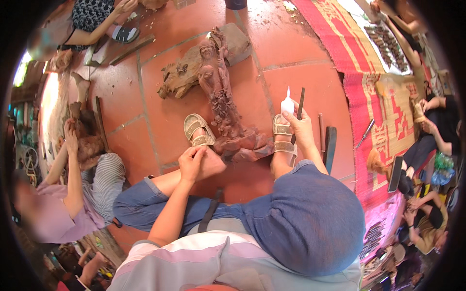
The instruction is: The person sits on the floor and carves a piece of wood using a small knife and a white tube of adhesive. They apply the adhesive to the wood and continue carving with the knife.
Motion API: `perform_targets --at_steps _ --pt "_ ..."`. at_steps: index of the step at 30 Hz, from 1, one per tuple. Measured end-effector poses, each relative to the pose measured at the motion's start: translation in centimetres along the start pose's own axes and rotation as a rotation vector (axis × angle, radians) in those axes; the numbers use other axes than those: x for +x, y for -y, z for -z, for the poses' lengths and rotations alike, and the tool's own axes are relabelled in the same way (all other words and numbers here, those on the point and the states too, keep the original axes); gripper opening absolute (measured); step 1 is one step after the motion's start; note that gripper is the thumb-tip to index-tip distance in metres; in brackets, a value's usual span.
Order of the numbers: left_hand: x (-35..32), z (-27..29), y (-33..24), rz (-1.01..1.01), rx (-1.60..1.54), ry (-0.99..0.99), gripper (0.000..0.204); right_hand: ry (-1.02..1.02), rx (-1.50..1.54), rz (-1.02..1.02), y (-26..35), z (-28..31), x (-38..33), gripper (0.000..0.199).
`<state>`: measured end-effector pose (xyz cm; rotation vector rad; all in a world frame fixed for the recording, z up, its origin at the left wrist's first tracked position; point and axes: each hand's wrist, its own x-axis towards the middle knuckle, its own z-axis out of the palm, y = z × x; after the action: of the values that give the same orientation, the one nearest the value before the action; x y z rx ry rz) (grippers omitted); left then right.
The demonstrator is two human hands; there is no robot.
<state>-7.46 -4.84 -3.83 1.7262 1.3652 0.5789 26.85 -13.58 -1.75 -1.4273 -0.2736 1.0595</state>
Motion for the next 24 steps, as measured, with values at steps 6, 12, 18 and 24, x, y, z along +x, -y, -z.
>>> perform_targets --at_steps 6,12,18,24 --pt "0.0 -0.3 -0.8 -0.098 0.098 -0.003 0.014 0.101 -0.233 0.01 2.9 -2.0 -0.7 0.052" --pt "-0.5 -0.2 -2.1 -0.257 0.035 -0.036 0.014 0.252 -0.381 0.177 2.1 -5.9 0.7 0.044" --pt "-0.5 -0.4 -1.4 -0.243 0.069 -0.055 0.018 0.329 -0.471 0.15 1.2 -7.1 1.4 0.041" --pt "-0.3 -0.4 -1.6 -0.226 0.154 -0.068 0.033 0.331 -0.479 0.132 0.3 -6.9 0.8 0.041"
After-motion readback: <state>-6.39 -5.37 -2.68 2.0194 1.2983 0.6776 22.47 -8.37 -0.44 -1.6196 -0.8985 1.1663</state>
